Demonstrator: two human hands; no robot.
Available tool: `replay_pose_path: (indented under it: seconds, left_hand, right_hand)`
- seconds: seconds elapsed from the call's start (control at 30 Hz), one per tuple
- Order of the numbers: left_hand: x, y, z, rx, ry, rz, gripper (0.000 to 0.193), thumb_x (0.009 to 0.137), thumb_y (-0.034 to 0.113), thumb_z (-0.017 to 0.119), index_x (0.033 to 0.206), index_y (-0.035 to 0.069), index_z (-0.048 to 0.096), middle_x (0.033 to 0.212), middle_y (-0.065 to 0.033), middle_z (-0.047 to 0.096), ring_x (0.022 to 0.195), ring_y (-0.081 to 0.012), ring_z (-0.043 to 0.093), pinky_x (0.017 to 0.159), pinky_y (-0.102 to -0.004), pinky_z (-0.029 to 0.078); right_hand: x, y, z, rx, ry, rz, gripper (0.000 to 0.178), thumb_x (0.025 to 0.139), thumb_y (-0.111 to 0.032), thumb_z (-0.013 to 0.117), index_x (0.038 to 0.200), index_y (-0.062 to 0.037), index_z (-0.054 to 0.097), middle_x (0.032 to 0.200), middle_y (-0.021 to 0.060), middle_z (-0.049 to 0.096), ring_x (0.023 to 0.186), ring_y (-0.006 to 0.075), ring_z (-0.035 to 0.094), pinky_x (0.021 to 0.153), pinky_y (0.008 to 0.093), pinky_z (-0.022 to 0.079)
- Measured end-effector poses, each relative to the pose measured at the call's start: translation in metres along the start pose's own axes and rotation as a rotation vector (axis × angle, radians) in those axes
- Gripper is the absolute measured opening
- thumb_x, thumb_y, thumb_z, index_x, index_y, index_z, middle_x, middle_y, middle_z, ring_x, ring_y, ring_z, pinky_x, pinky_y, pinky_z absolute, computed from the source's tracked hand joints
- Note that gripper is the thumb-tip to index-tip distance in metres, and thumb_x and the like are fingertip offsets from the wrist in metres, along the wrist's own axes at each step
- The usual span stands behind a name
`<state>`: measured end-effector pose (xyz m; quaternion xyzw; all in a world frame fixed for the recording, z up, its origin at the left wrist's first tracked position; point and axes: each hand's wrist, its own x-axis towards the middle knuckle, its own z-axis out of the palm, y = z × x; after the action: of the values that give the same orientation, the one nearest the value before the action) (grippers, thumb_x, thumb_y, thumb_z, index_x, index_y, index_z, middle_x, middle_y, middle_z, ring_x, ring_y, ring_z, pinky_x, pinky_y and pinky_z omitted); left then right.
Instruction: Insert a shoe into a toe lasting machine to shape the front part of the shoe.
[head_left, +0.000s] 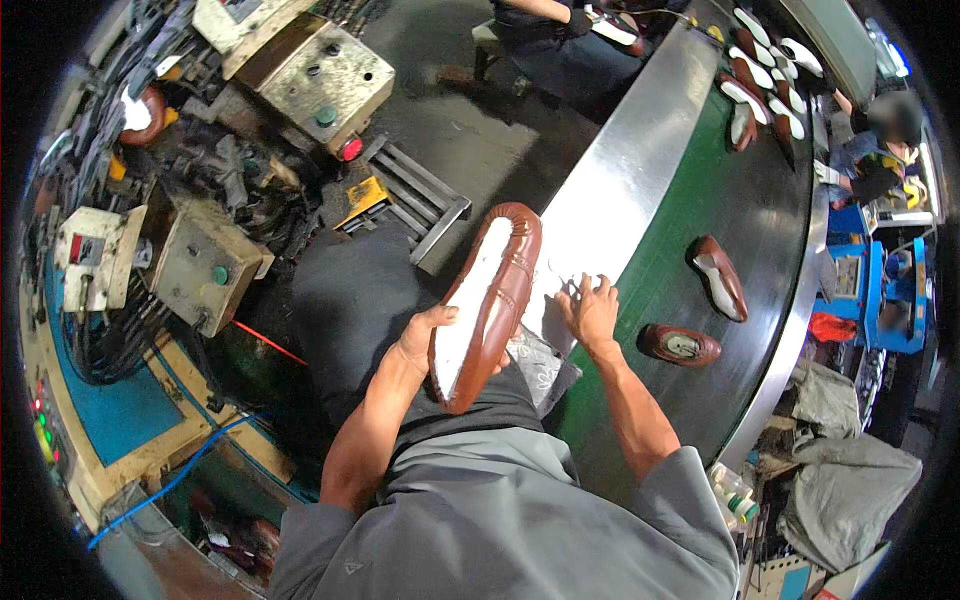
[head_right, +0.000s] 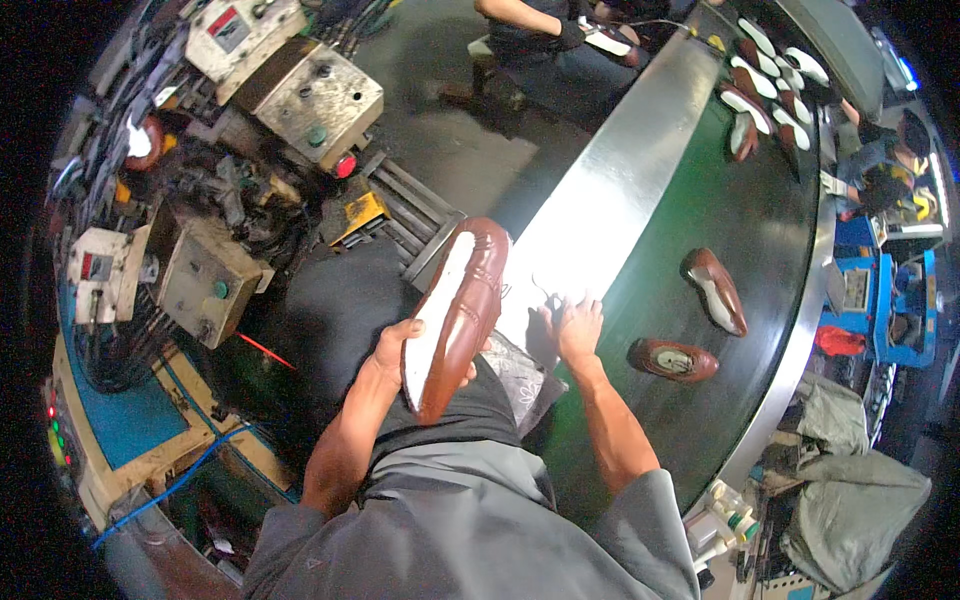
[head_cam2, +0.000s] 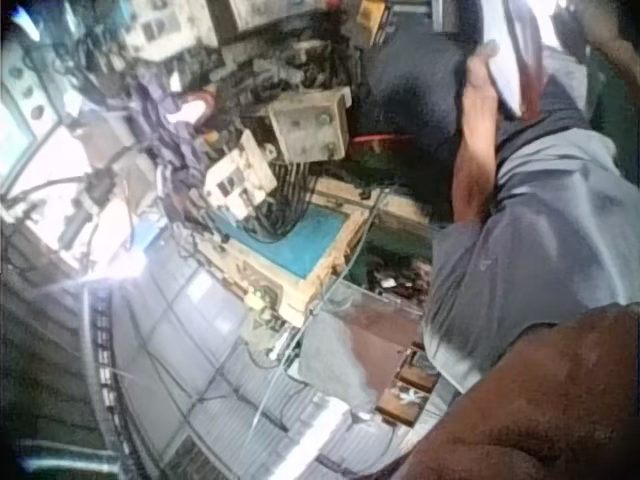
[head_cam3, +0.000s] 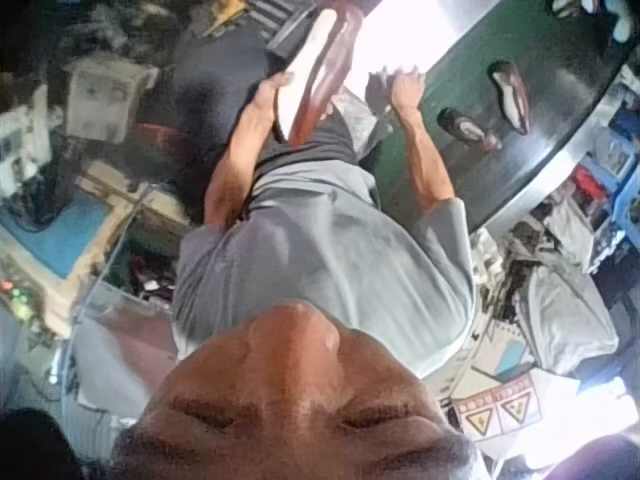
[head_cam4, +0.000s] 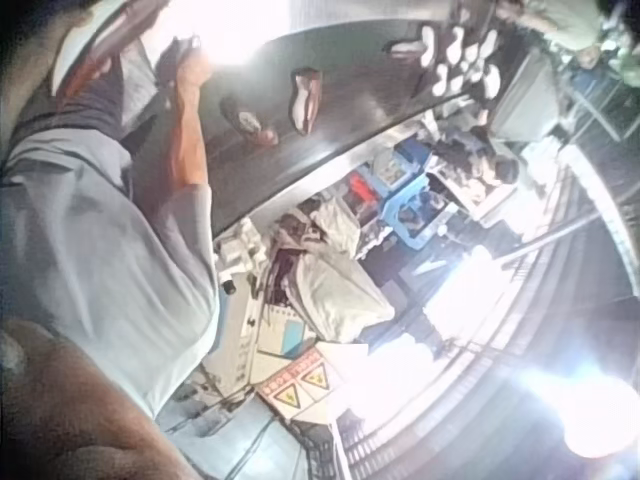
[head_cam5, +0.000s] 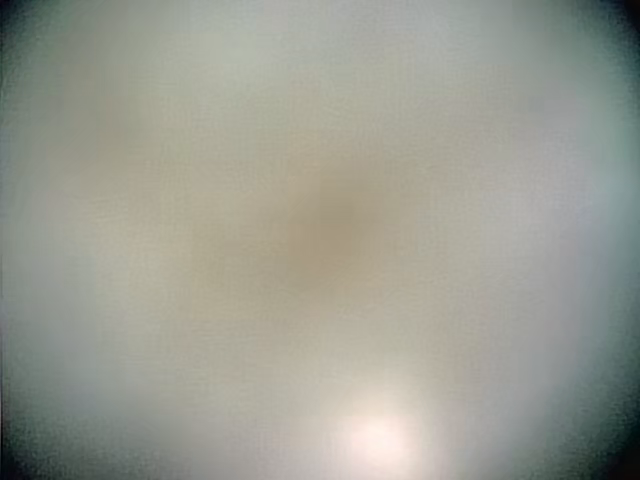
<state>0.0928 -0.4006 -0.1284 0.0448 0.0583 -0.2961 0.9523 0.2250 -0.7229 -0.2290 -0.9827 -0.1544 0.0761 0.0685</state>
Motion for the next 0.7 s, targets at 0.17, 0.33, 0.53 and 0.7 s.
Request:
replay_pose_path:
  seconds: [0.17, 0.33, 0.53, 0.7]
  left_hand:
    - [-0.050, 0.002, 0.039, 0.057, -0.025, 0.162, 0.115, 0.082, 0.041, 0.085, 0.171, 0.002, 0.024, 0.145, -0.0424, 0.056, 0.102, -0.0548, 0.075, 0.088, -0.0638, 0.066]
    - [-0.118, -0.011, 0.049, 0.105, 0.113, 0.388, 0.102, 0.089, 0.033, 0.076, 0.172, 0.006, 0.025, 0.149, -0.0396, 0.056, 0.115, -0.0572, 0.072, 0.100, -0.0670, 0.062]
    - [-0.201, -0.061, 0.017, -0.056, 0.365, 0.872, 0.085, 0.096, 0.019, 0.076, 0.170, 0.009, 0.034, 0.141, -0.0301, 0.066, 0.117, -0.0572, 0.071, 0.105, -0.0702, 0.057]
    - [-0.361, -0.125, -0.021, -0.042, 1.191, 1.165, 0.084, 0.092, 0.023, 0.082, 0.167, 0.009, 0.046, 0.147, -0.0160, 0.068, 0.125, -0.0353, 0.069, 0.110, -0.0501, 0.054]
  right_hand:
    - [0.039, -0.157, -0.157, 1.603, -0.362, 0.039, 0.070, 0.108, -0.044, 0.068, 0.164, -0.0053, 0.050, 0.154, 0.0204, 0.061, 0.136, 0.0317, 0.062, 0.114, 0.0466, 0.050]
    - [0.033, -0.277, -0.164, 1.264, -0.429, -0.319, 0.053, 0.106, -0.026, 0.069, 0.153, -0.0046, 0.057, 0.138, 0.0141, 0.070, 0.129, 0.0245, 0.065, 0.114, 0.0376, 0.048]
    - [0.018, -0.350, -0.137, 1.130, -0.918, -0.410, 0.064, 0.110, -0.030, 0.070, 0.163, 0.0000, 0.049, 0.161, 0.0163, 0.057, 0.132, 0.0267, 0.067, 0.109, 0.0414, 0.056]
    - [0.015, -0.348, -0.093, 0.974, -1.028, -0.376, 0.053, 0.111, -0.024, 0.069, 0.151, 0.0091, 0.058, 0.139, 0.0195, 0.070, 0.114, 0.0271, 0.076, 0.101, 0.0400, 0.062]
